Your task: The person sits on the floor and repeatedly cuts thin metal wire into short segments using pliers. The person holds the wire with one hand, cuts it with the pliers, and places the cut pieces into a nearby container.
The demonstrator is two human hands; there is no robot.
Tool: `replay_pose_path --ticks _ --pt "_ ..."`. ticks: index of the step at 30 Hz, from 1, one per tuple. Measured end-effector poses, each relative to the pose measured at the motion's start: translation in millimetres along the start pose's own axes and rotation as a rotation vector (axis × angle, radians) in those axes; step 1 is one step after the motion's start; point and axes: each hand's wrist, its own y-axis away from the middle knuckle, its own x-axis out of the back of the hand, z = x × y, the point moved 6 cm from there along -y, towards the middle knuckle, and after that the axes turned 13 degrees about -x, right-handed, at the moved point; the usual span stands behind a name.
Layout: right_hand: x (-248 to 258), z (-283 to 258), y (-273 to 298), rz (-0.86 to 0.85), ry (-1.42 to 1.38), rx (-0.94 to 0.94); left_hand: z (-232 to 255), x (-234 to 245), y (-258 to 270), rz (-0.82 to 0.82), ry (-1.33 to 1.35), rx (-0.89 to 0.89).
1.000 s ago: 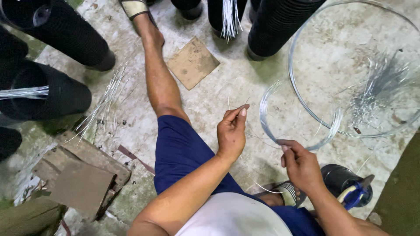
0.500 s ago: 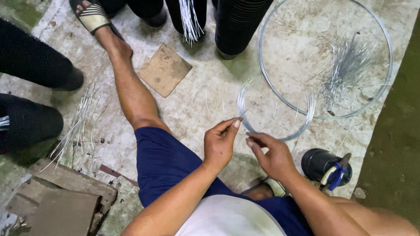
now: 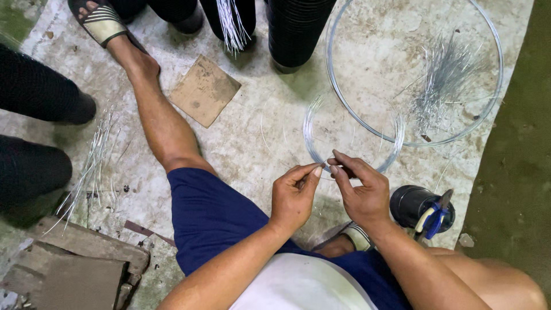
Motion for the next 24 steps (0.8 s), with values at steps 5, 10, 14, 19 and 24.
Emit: replay_pose_path --ticks 5,10,14,19,24 --pt "-4.1 1.4 0.6 -0.029 0.010 -0.011 -9.3 -1.7 2.5 0.004 0.053 0.014" --pt "-15.8 -0.4 7.0 -0.178 -0.226 -0.056 -17.9 7.9 -11.5 0.100 0.285 -0.001" --pt "-39.3 6.9 22.1 -0.391 0.147 -0.213 -27.1 17.8 -18.0 0.201 0.451 0.117" --pt "-47.6 9.9 25.6 -0.345 0.156 -0.127 -35.1 19.5 -20.5 0.280 0.667 0.164" --pt "-49.1 28.2 23.9 -0.352 0.145 -0.171 -39.7 12.3 -20.0 0.308 0.671 0.166"
